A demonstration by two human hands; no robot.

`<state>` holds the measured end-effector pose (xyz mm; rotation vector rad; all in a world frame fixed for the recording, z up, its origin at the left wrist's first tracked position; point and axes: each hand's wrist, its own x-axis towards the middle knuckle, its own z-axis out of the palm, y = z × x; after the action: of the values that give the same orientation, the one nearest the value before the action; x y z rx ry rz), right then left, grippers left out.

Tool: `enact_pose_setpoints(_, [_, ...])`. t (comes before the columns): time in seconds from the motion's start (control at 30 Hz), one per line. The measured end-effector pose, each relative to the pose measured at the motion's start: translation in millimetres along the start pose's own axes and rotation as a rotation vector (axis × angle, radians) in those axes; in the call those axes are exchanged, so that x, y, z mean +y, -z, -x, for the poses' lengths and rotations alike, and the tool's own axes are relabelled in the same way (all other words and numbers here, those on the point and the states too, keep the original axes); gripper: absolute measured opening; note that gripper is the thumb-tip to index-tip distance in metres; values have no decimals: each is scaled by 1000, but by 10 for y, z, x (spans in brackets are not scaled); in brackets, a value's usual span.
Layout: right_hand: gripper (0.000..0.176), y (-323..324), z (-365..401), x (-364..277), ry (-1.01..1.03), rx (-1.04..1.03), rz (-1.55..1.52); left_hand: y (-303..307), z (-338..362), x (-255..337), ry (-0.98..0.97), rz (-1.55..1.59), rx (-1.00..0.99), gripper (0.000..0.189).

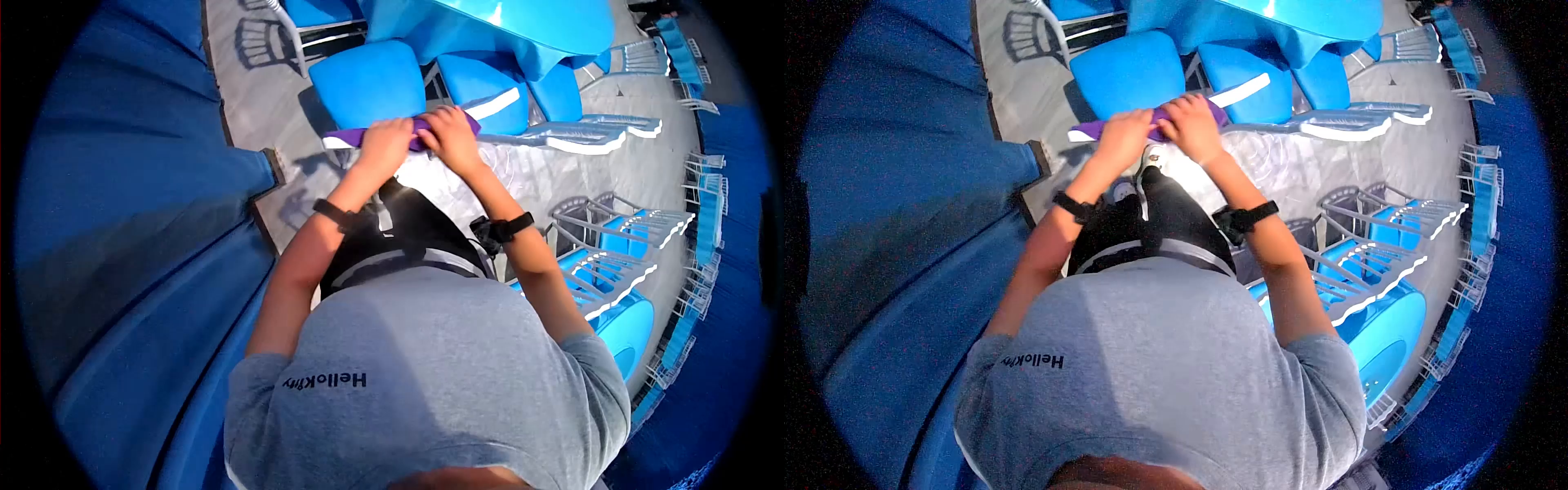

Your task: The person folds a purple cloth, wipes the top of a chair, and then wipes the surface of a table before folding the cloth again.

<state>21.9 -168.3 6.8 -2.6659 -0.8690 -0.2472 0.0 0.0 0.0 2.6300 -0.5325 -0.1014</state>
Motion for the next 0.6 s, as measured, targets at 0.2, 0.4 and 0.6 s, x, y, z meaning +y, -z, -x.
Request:
enact_pose_setpoints(0.2, [42, -451, -293, -923, 234, 69, -85, 256, 861, -588, 124, -144, 247, 39])
enact_pose_setpoints(0.4, [42, -642, -370, -887, 322, 3, 1, 239, 1050, -622, 231, -101, 234, 68])
enact_pose_setpoints(0.6, [33, -249, -185, -204, 385, -30, -82, 126, 318, -224, 84, -174, 68, 43])
